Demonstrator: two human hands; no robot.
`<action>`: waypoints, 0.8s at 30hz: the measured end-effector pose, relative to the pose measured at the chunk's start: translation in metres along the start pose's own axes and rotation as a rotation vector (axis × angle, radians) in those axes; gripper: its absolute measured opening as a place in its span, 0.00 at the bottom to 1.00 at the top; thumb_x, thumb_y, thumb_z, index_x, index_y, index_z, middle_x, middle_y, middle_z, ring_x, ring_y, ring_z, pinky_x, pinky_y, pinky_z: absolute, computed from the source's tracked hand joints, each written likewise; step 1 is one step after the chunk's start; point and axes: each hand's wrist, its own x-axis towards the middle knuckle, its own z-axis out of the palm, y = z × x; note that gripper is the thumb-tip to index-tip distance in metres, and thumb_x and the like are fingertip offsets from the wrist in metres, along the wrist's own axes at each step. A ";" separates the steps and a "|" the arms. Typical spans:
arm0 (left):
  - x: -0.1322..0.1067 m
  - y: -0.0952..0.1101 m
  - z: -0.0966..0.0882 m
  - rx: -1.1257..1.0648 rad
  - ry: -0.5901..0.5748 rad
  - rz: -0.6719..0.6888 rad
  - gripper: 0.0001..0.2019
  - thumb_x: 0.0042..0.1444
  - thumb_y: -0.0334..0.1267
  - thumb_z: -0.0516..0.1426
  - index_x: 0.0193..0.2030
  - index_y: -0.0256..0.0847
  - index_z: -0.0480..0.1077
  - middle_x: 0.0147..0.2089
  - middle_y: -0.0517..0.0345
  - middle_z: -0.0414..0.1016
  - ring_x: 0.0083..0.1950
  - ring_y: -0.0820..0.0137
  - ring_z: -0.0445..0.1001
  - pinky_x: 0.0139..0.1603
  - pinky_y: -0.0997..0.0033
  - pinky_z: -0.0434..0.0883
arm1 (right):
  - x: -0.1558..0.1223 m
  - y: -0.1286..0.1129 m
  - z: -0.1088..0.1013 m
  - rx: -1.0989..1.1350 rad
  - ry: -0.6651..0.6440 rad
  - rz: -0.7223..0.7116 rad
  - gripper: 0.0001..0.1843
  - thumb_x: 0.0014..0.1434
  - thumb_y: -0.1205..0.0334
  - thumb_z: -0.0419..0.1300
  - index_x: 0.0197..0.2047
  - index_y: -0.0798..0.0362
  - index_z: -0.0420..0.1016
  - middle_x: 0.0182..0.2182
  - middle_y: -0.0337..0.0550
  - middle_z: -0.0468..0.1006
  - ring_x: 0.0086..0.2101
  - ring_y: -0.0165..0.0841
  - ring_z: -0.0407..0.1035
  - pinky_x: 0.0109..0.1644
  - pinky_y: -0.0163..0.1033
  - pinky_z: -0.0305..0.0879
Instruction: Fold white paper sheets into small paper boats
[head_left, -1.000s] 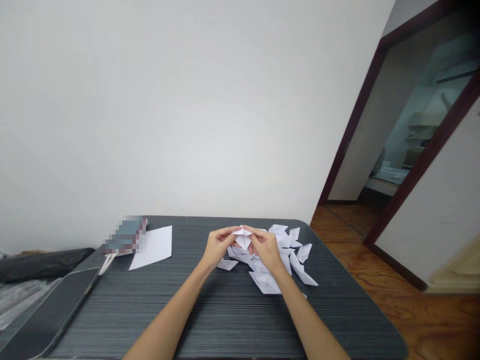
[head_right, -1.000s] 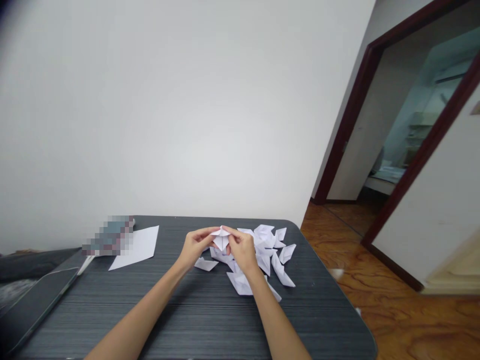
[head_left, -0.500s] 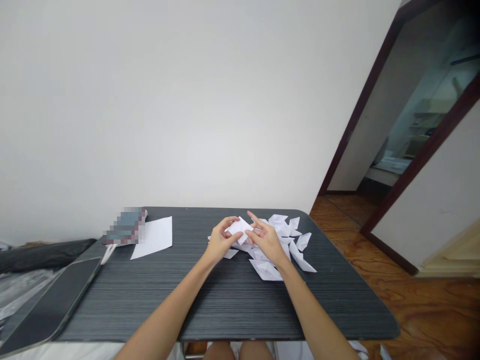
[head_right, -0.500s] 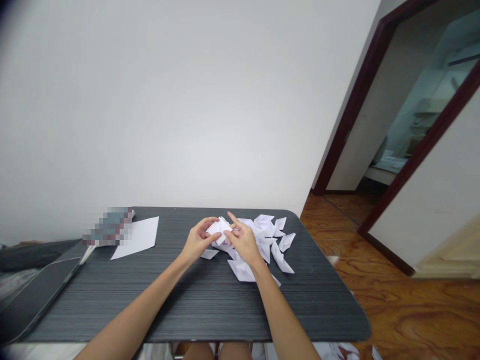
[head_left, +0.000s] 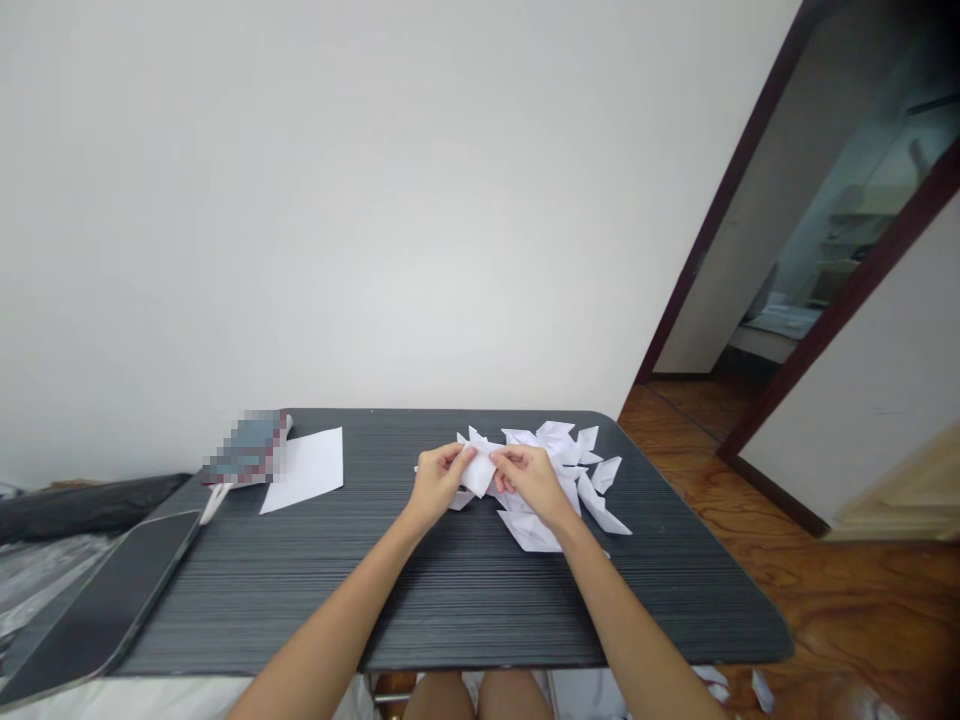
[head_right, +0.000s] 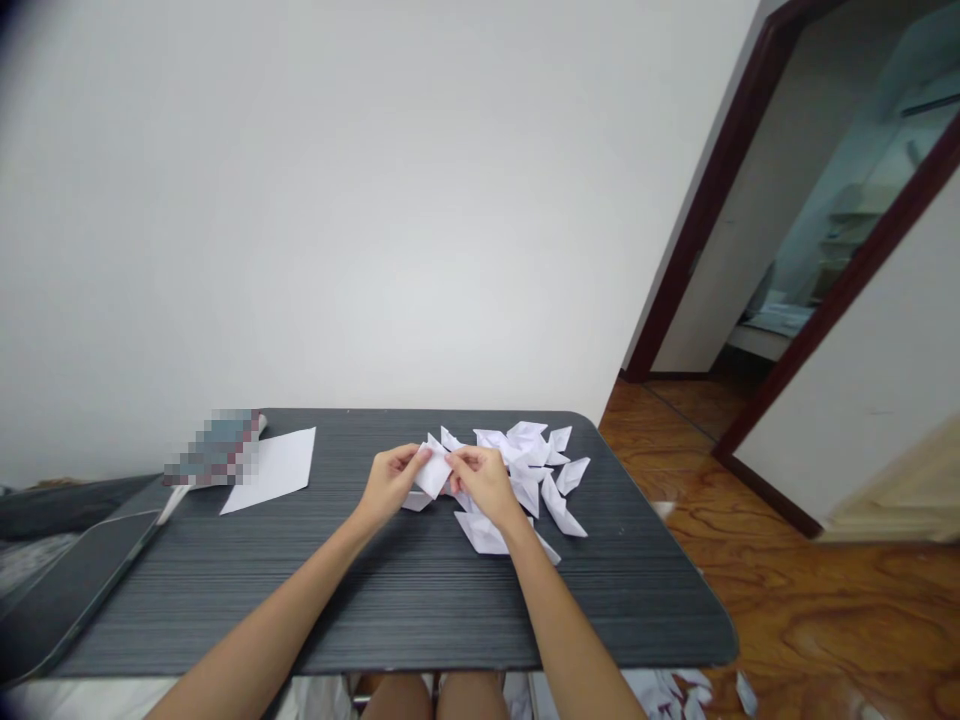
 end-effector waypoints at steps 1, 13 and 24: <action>-0.001 0.001 0.001 -0.045 -0.025 -0.025 0.16 0.50 0.44 0.53 0.28 0.30 0.71 0.21 0.59 0.68 0.22 0.76 0.65 0.21 0.79 0.64 | 0.000 0.000 0.000 -0.001 0.021 0.006 0.13 0.48 0.55 0.56 0.23 0.58 0.70 0.10 0.34 0.64 0.13 0.23 0.56 0.18 0.31 0.53; -0.016 0.024 -0.016 -0.282 -0.420 -0.162 0.37 0.47 0.38 0.58 0.62 0.39 0.44 0.33 0.54 0.74 0.33 0.67 0.74 0.38 0.65 0.70 | -0.015 -0.011 -0.005 0.118 0.059 0.075 0.14 0.46 0.57 0.58 0.34 0.56 0.66 0.10 0.29 0.64 0.09 0.22 0.54 0.12 0.27 0.45; -0.097 0.017 -0.038 0.541 -0.480 0.149 0.16 0.56 0.39 0.47 0.50 0.43 0.65 0.56 0.49 0.61 0.50 0.65 0.66 0.51 0.64 0.63 | -0.090 0.014 0.019 0.035 -0.094 0.256 0.12 0.51 0.55 0.53 0.31 0.57 0.64 0.14 0.34 0.66 0.13 0.25 0.61 0.14 0.28 0.51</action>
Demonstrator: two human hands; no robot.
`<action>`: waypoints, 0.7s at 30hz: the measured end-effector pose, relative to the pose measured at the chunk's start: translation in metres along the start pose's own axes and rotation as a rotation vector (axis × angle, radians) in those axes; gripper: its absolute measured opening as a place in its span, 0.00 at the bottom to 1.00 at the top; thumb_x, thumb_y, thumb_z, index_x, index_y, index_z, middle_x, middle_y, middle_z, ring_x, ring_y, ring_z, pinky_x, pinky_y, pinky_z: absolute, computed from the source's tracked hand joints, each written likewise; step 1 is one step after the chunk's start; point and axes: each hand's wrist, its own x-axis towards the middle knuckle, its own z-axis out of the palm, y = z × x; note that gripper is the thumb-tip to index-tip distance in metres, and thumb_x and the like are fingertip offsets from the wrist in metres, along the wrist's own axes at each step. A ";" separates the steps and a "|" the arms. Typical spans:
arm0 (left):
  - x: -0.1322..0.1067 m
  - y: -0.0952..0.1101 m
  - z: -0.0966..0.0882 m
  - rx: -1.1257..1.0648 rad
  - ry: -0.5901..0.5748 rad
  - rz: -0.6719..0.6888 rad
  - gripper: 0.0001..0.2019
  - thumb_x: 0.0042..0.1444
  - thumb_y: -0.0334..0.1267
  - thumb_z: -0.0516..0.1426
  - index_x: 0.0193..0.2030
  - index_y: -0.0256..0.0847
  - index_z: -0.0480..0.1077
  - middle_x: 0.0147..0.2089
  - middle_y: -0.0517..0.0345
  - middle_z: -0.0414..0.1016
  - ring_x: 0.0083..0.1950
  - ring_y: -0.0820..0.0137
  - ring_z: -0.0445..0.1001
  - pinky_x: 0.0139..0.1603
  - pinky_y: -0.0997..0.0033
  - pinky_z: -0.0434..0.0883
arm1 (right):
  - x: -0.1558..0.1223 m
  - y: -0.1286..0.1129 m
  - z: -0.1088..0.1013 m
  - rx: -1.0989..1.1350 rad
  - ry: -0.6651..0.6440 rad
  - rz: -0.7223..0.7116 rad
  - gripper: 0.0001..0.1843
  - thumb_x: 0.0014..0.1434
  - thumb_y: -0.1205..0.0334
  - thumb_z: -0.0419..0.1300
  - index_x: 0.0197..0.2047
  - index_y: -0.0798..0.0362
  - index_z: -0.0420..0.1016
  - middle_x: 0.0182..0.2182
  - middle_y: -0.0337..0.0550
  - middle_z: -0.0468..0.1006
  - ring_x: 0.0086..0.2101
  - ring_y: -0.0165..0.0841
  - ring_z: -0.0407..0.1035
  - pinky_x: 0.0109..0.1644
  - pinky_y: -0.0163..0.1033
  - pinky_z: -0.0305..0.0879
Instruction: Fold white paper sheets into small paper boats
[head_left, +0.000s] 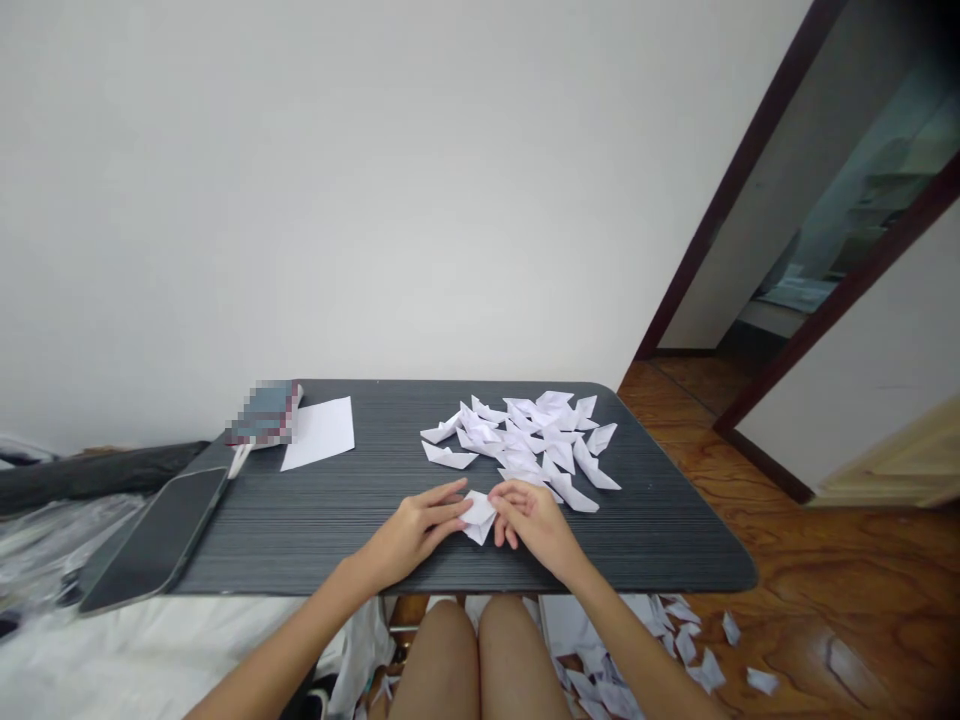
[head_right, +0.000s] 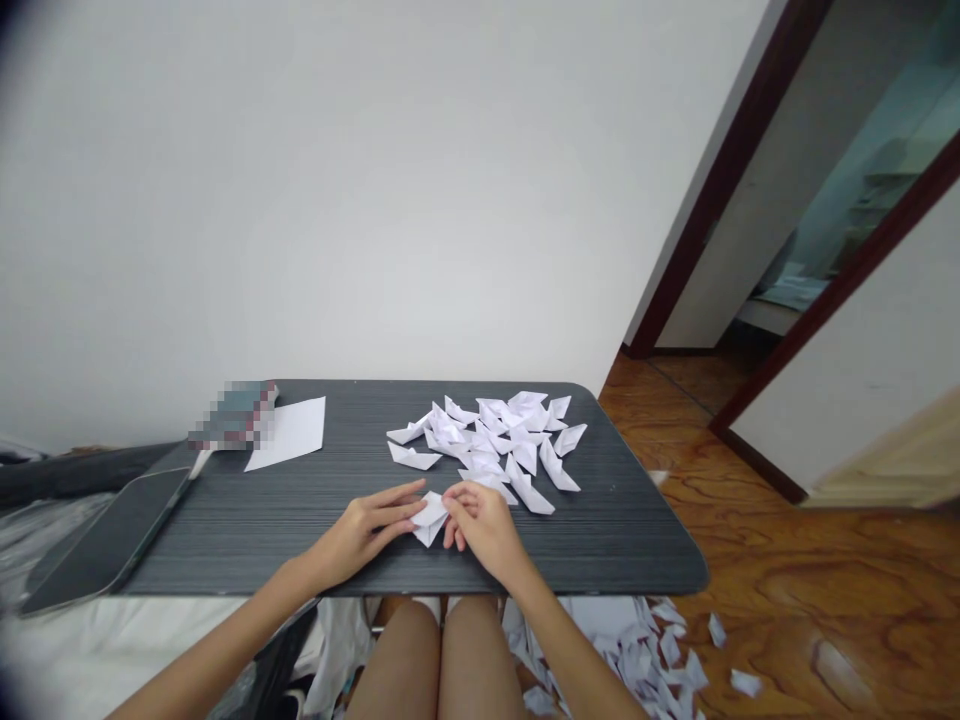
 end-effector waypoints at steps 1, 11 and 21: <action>-0.003 0.000 0.003 0.060 -0.010 0.027 0.16 0.57 0.39 0.46 0.50 0.42 0.65 0.55 0.48 0.62 0.50 0.66 0.66 0.51 0.63 0.63 | -0.004 0.003 -0.001 -0.066 -0.017 -0.006 0.11 0.53 0.56 0.52 0.32 0.57 0.65 0.14 0.34 0.66 0.14 0.25 0.61 0.16 0.29 0.53; -0.002 0.012 0.007 0.399 -0.022 0.176 0.15 0.59 0.36 0.42 0.42 0.38 0.68 0.36 0.52 0.65 0.36 0.72 0.65 0.37 0.73 0.65 | -0.031 -0.004 -0.005 -0.841 0.002 -0.473 0.11 0.55 0.71 0.48 0.37 0.54 0.69 0.36 0.47 0.65 0.38 0.34 0.62 0.43 0.41 0.61; -0.001 0.008 0.010 0.212 0.011 0.105 0.13 0.57 0.33 0.44 0.39 0.38 0.69 0.37 0.52 0.65 0.38 0.71 0.64 0.40 0.72 0.64 | -0.022 -0.005 -0.003 -0.789 0.009 -0.430 0.10 0.56 0.71 0.47 0.31 0.54 0.69 0.30 0.44 0.68 0.33 0.32 0.63 0.38 0.37 0.61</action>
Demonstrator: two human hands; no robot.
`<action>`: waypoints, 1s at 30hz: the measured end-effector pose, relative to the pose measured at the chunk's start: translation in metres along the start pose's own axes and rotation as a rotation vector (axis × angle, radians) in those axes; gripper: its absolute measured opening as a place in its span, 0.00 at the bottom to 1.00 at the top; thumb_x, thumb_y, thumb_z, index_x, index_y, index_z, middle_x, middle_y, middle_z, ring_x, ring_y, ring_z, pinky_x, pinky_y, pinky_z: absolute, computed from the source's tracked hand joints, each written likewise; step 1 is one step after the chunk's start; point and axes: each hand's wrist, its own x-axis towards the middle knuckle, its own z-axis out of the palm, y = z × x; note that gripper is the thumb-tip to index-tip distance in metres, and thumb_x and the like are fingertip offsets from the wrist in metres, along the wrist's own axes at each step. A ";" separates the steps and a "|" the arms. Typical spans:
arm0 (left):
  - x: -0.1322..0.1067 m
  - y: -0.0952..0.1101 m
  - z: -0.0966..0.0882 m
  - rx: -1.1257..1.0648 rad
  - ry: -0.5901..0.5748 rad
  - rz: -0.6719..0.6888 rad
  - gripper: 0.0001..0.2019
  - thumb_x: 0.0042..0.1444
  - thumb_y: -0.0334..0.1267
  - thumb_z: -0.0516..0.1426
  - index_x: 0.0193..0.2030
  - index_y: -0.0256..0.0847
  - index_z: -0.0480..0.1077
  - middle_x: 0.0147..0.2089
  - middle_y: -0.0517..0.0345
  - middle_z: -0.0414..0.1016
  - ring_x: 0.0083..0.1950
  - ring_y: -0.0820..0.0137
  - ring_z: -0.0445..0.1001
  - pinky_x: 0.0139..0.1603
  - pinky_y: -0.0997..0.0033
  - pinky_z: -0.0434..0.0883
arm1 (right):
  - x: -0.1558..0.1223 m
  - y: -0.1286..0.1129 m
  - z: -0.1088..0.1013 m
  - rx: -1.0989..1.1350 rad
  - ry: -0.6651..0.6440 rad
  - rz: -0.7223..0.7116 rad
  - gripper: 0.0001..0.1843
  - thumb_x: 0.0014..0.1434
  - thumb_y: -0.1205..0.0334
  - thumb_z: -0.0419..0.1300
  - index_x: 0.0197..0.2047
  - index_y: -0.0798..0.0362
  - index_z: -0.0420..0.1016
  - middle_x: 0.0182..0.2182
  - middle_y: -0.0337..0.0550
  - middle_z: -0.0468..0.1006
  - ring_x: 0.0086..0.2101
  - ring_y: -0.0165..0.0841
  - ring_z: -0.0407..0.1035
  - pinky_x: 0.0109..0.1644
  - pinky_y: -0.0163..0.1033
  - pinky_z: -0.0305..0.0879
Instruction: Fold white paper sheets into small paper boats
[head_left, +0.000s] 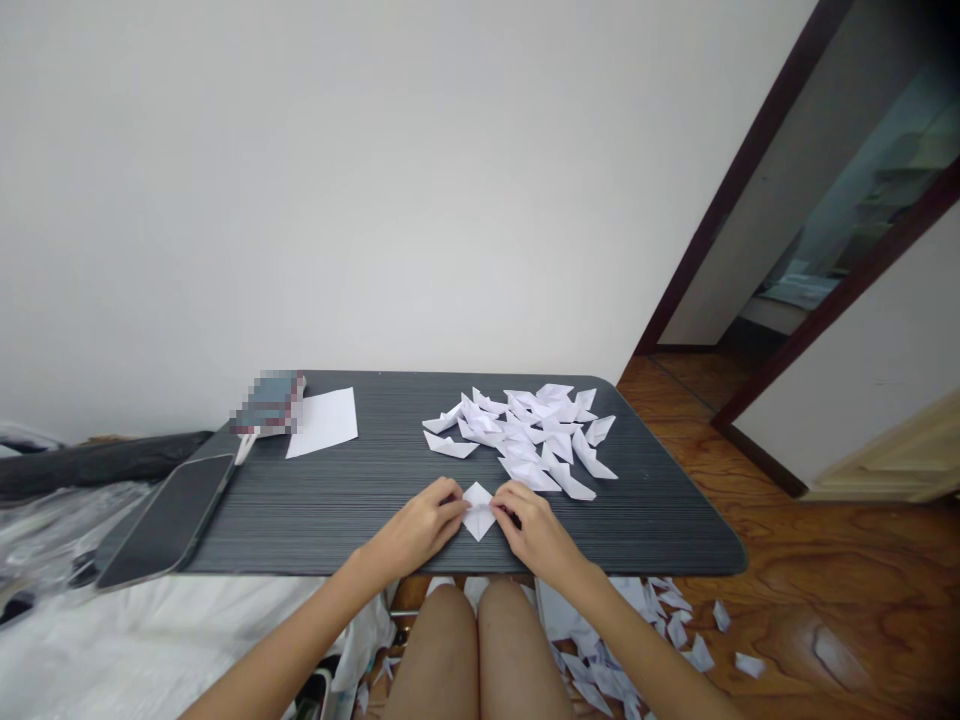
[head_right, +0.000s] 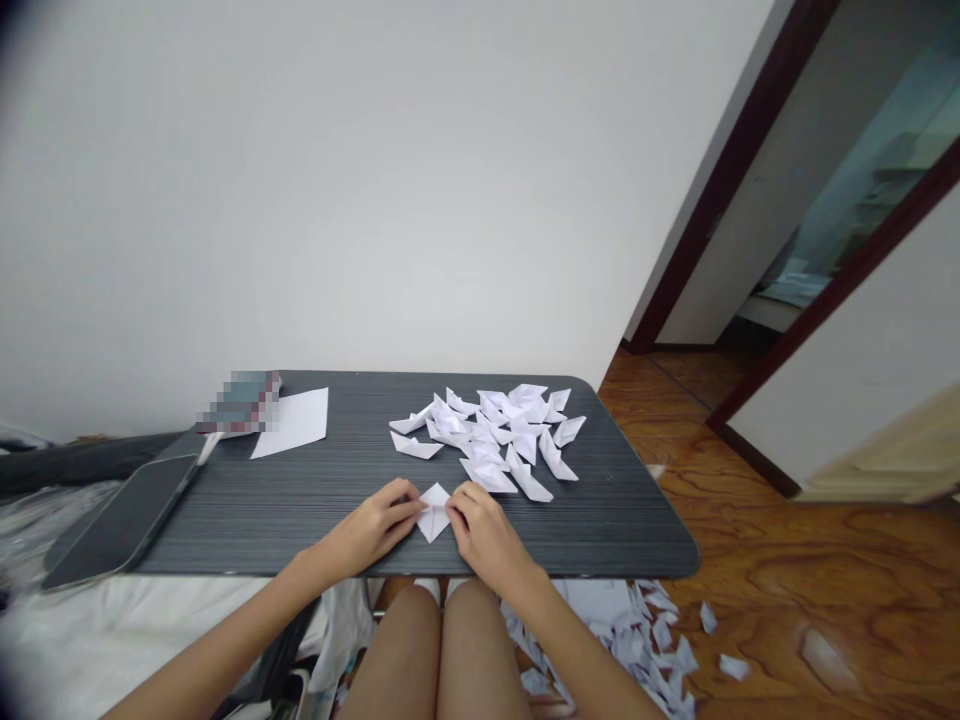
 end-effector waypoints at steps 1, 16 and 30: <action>0.001 -0.001 0.000 -0.054 0.022 -0.046 0.12 0.57 0.33 0.45 0.37 0.37 0.70 0.36 0.52 0.66 0.38 0.71 0.65 0.40 0.72 0.64 | 0.002 0.001 0.001 -0.003 0.009 0.035 0.09 0.56 0.70 0.48 0.30 0.54 0.68 0.29 0.43 0.68 0.32 0.32 0.63 0.37 0.37 0.60; 0.006 -0.005 0.007 -0.090 0.158 -0.419 0.07 0.50 0.35 0.52 0.25 0.37 0.68 0.27 0.56 0.69 0.33 0.68 0.63 0.37 0.67 0.61 | 0.033 0.004 -0.008 -0.266 -0.283 0.270 0.09 0.55 0.64 0.51 0.27 0.57 0.69 0.27 0.46 0.73 0.32 0.34 0.66 0.33 0.35 0.52; 0.022 -0.011 -0.007 0.057 -0.173 -0.634 0.06 0.45 0.38 0.55 0.30 0.39 0.65 0.37 0.54 0.64 0.44 0.59 0.59 0.41 0.53 0.56 | 0.037 -0.001 -0.008 -0.443 -0.380 0.289 0.11 0.54 0.59 0.53 0.30 0.58 0.69 0.30 0.51 0.72 0.33 0.39 0.66 0.33 0.37 0.54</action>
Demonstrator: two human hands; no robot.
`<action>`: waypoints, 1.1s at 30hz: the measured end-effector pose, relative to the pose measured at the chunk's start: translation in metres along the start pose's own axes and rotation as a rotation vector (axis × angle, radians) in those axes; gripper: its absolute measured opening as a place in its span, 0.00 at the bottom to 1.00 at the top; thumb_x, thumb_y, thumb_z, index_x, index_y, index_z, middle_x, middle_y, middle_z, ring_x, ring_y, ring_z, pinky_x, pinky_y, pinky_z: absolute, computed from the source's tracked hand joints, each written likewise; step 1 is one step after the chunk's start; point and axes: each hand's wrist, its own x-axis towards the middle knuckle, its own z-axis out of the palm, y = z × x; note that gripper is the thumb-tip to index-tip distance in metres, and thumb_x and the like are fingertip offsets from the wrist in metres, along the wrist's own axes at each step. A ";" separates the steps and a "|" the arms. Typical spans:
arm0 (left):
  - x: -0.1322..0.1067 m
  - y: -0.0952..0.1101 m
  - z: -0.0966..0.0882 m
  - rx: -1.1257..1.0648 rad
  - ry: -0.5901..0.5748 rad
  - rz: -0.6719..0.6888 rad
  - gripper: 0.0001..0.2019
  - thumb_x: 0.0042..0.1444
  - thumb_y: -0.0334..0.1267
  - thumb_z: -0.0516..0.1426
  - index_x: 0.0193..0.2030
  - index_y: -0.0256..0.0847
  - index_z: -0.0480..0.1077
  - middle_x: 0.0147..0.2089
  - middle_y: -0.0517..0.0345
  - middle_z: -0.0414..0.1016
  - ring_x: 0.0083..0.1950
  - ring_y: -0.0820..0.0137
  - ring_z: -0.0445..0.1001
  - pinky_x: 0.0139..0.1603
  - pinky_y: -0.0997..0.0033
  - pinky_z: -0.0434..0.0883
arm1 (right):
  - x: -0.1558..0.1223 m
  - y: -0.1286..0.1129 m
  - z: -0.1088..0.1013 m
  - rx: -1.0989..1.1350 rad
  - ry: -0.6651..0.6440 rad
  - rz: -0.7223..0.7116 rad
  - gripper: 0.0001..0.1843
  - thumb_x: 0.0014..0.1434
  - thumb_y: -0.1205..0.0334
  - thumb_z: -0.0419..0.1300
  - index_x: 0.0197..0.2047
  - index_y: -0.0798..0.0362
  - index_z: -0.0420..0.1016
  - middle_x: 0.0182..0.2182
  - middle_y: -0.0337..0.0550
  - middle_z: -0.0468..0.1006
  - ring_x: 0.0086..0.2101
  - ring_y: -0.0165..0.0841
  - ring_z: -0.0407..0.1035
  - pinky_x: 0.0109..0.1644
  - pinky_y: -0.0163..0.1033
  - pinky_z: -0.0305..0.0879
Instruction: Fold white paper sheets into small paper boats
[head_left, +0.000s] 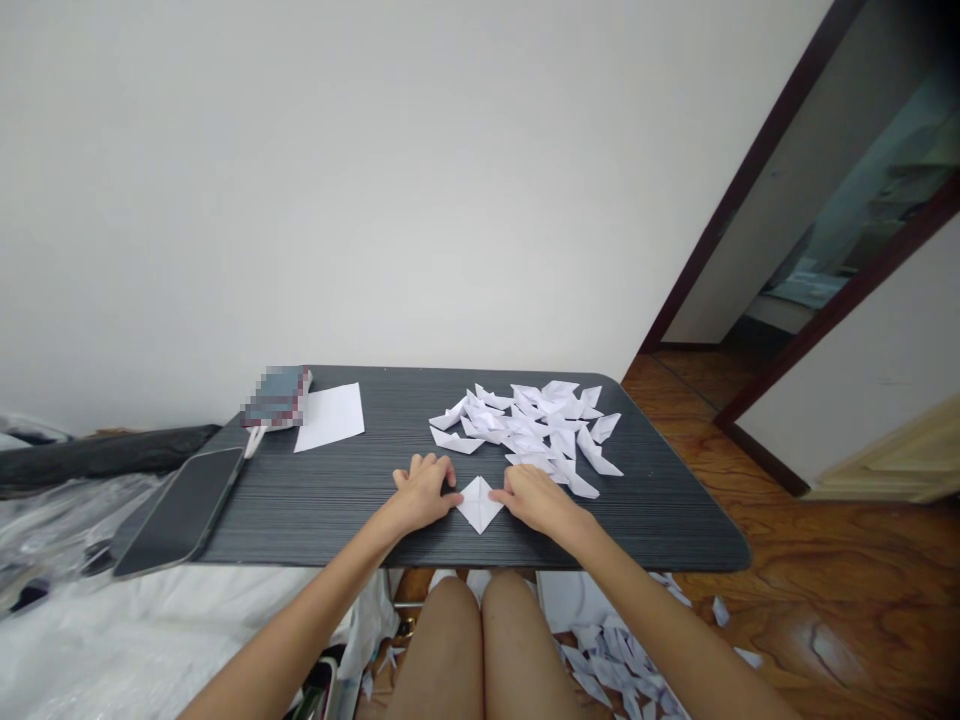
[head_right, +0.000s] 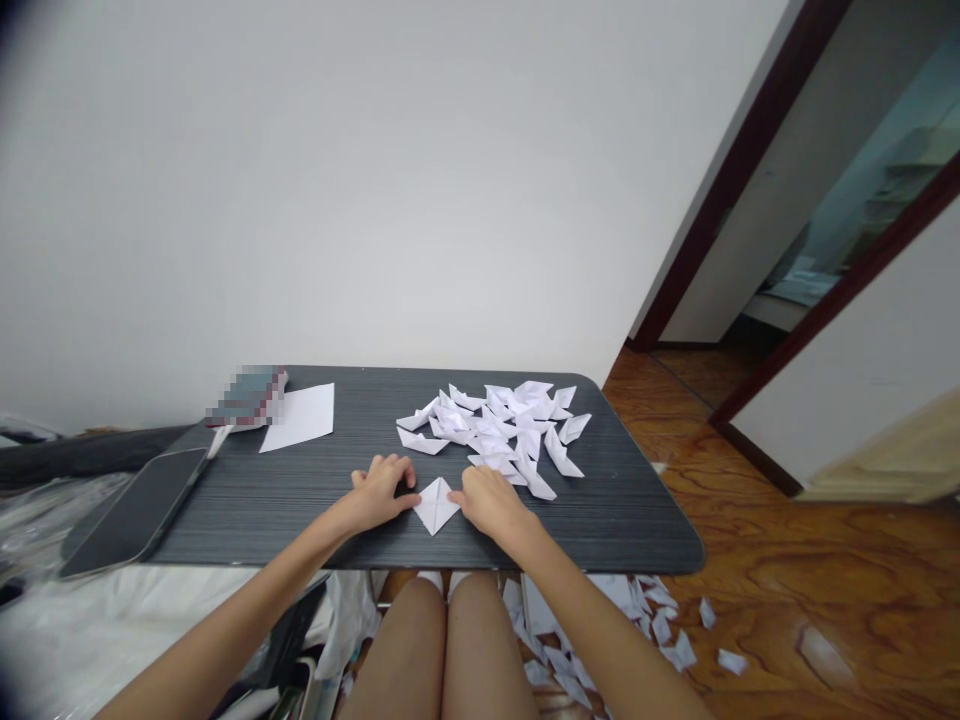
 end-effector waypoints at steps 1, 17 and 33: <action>0.001 -0.001 -0.002 0.008 -0.013 0.008 0.08 0.44 0.38 0.55 0.33 0.40 0.64 0.38 0.54 0.64 0.45 0.59 0.59 0.41 0.53 0.56 | -0.002 0.000 0.000 0.025 0.017 -0.004 0.10 0.54 0.59 0.53 0.32 0.58 0.69 0.30 0.50 0.72 0.33 0.38 0.66 0.33 0.37 0.54; -0.015 -0.001 0.007 -0.108 0.080 0.152 0.06 0.50 0.39 0.52 0.33 0.41 0.66 0.36 0.57 0.66 0.43 0.65 0.61 0.41 0.64 0.57 | 0.009 -0.006 0.023 0.752 0.169 -0.104 0.07 0.45 0.69 0.58 0.28 0.55 0.62 0.23 0.35 0.64 0.25 0.28 0.59 0.32 0.35 0.56; -0.025 0.020 -0.022 -0.392 0.277 0.447 0.09 0.54 0.36 0.49 0.27 0.35 0.65 0.25 0.60 0.64 0.26 0.76 0.62 0.28 0.77 0.59 | -0.011 0.010 -0.026 1.013 -0.121 -0.114 0.17 0.48 0.52 0.56 0.21 0.60 0.71 0.18 0.43 0.74 0.14 0.23 0.59 0.16 0.29 0.48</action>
